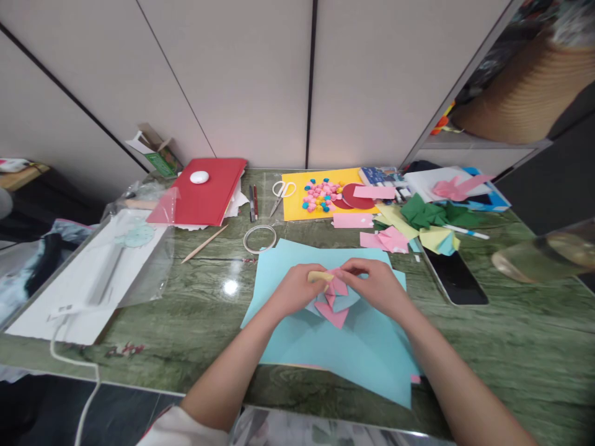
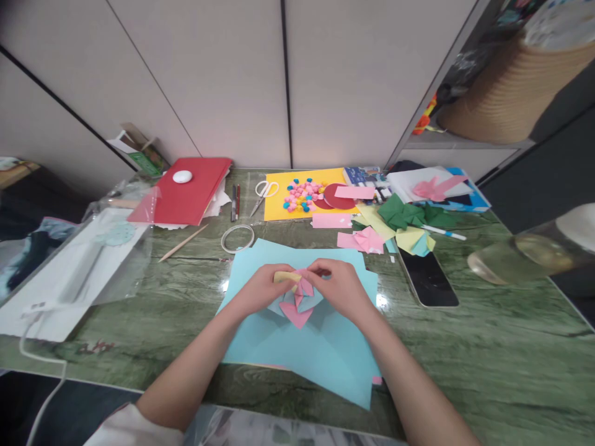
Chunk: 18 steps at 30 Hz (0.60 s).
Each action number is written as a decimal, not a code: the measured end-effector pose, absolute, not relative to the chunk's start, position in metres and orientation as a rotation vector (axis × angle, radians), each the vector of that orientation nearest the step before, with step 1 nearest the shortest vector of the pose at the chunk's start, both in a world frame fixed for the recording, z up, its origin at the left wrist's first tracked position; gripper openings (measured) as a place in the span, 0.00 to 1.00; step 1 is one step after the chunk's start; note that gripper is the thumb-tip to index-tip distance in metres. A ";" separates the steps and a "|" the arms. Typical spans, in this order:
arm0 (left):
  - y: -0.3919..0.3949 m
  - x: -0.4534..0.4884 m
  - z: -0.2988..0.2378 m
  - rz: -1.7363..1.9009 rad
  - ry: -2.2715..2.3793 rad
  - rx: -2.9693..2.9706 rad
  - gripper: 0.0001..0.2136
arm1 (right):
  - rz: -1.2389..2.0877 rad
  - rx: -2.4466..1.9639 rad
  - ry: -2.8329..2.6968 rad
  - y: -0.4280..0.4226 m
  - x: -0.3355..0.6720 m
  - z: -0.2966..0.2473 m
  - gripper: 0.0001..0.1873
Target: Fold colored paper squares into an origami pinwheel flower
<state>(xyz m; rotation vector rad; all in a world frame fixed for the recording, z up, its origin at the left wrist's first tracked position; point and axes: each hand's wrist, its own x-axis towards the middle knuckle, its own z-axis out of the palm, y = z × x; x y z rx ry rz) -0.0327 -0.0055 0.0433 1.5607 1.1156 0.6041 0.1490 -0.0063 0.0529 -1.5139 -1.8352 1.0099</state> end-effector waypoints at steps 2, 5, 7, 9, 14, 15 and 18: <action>-0.004 -0.032 0.044 0.654 1.108 1.470 0.09 | 0.968 -1.533 -1.814 -0.005 0.149 0.052 0.12; -0.002 -0.032 0.044 0.744 1.089 1.228 0.18 | 0.743 -1.612 -1.718 -0.009 0.150 0.050 0.12; -0.001 -0.031 0.044 0.748 1.067 1.112 0.19 | 0.600 -1.636 -1.672 -0.013 0.149 0.050 0.12; -0.002 -0.029 0.042 0.778 1.062 1.097 0.17 | 0.504 -1.620 -1.662 -0.014 0.147 0.052 0.11; -0.002 -0.023 0.036 0.997 1.156 1.305 0.11 | 0.487 -1.568 -1.728 0.000 0.143 0.058 0.09; -0.001 -0.023 0.035 1.000 1.196 1.350 0.10 | 0.493 -1.570 -1.747 -0.005 0.146 0.054 0.07; 0.001 -0.024 0.032 0.944 1.264 1.452 0.10 | 0.386 -1.501 -1.772 -0.073 0.166 0.010 0.10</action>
